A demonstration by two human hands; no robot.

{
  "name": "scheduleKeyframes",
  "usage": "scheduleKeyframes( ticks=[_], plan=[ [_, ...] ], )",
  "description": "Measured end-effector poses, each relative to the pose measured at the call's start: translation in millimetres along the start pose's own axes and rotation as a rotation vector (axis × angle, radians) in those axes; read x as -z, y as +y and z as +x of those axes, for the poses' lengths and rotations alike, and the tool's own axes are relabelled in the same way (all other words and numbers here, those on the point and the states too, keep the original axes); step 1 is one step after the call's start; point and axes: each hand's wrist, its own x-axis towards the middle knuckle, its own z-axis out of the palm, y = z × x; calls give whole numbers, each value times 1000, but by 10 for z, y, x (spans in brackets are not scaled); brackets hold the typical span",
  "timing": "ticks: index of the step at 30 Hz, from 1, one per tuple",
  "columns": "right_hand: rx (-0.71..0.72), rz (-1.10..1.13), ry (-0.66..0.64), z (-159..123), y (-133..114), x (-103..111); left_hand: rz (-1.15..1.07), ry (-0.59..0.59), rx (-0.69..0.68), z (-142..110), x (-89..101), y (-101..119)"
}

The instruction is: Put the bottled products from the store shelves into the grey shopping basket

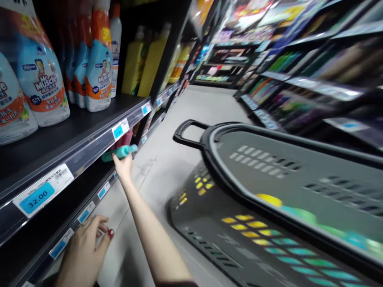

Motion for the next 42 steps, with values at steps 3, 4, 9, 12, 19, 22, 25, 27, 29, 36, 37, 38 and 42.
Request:
scheduleKeyframes(
  ticks=[3, 4, 9, 12, 19, 22, 25, 27, 29, 36, 37, 38, 42],
  plan=[
    [-61, 153, -33, -615, -328, 676, -145, 244, -14, -32, 64, -14],
    [-86, 195, -57, -831, -476, 918, -253, 313, 14, -41, 91, -4],
    [-381, 633, -245, -1678, -1265, 1857, -864, -353, 125, -254, 45, 159],
    [-443, 793, -341, -1919, -1577, 2095, -1065, -1085, 22, -566, -243, 283],
    [-380, 951, -503, -2058, -1773, 2217, -1470, -1351, -171, -1071, -757, 373],
    [-387, 989, -555, -2071, -1778, 2229, -1439, -1330, -193, -1080, -745, 375],
    [-400, 993, -556, -2073, -1757, 2229, -1416, -1315, -190, -1060, -721, 369],
    [-411, 988, -548, -2071, -1735, 2224, -1400, -1307, -180, -1046, -720, 356],
    [-419, 987, -543, -2069, -1716, 2219, -1394, -1300, -170, -1036, -727, 340],
    [-447, 987, -544, -2067, -1701, 2224, -1364, -1284, -126, -1036, -747, 319],
    [-454, 983, -540, -2068, -1700, 2226, -1362, -1284, -124, -1038, -747, 319],
    [-461, 978, -535, -2070, -1700, 2227, -1363, -1285, -123, -1040, -746, 319],
    [-465, 981, -539, -2072, -1698, 2231, -1384, -1306, -125, -1046, -748, 307]
  ],
)
